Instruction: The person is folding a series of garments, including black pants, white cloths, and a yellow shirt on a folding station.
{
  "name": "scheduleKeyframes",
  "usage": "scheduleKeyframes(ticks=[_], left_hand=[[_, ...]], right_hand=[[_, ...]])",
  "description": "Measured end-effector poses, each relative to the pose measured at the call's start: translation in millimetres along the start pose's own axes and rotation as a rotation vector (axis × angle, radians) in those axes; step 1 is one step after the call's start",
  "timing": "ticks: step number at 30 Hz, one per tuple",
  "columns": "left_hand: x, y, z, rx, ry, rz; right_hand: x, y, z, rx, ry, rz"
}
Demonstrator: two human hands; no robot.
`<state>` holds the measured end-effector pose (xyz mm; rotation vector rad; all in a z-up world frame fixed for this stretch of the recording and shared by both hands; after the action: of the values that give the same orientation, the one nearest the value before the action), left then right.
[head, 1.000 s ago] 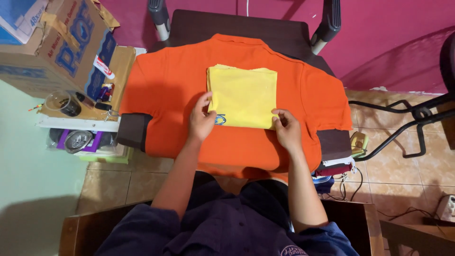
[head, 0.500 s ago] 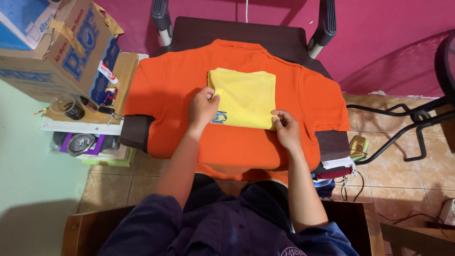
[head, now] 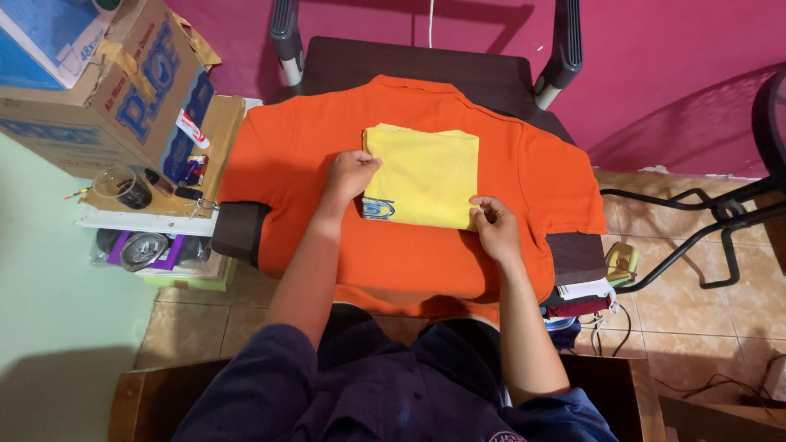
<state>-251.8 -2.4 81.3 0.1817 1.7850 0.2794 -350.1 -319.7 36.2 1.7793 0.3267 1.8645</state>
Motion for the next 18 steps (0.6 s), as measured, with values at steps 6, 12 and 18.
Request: scheduleKeyframes(ticks=[6, 12, 18], left_hand=[[-0.3, 0.5, 15.4, -0.012, -0.028, -0.025], [0.4, 0.5, 5.3, 0.058, -0.033, -0.383], [-40.9, 16.1, -49.3, 0.015, 0.071, -0.173]], right_hand=[[-1.0, -1.1, 1.7, -0.019, -0.002, -0.003], [7.6, 0.9, -3.0, -0.024, -0.024, 0.018], [1.1, -2.2, -0.5, -0.030, -0.032, 0.000]])
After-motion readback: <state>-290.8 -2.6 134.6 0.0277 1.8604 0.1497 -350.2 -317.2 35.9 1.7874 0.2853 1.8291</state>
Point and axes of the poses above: each hand's wrist, its own z-axis towards the middle knuckle, its own y-axis out of the back of the hand, x = y × z, the point moved 3 cm from there along z, towards the middle knuckle, and after that the axes turned 15 degrees about -z, right-handed, at the moved point
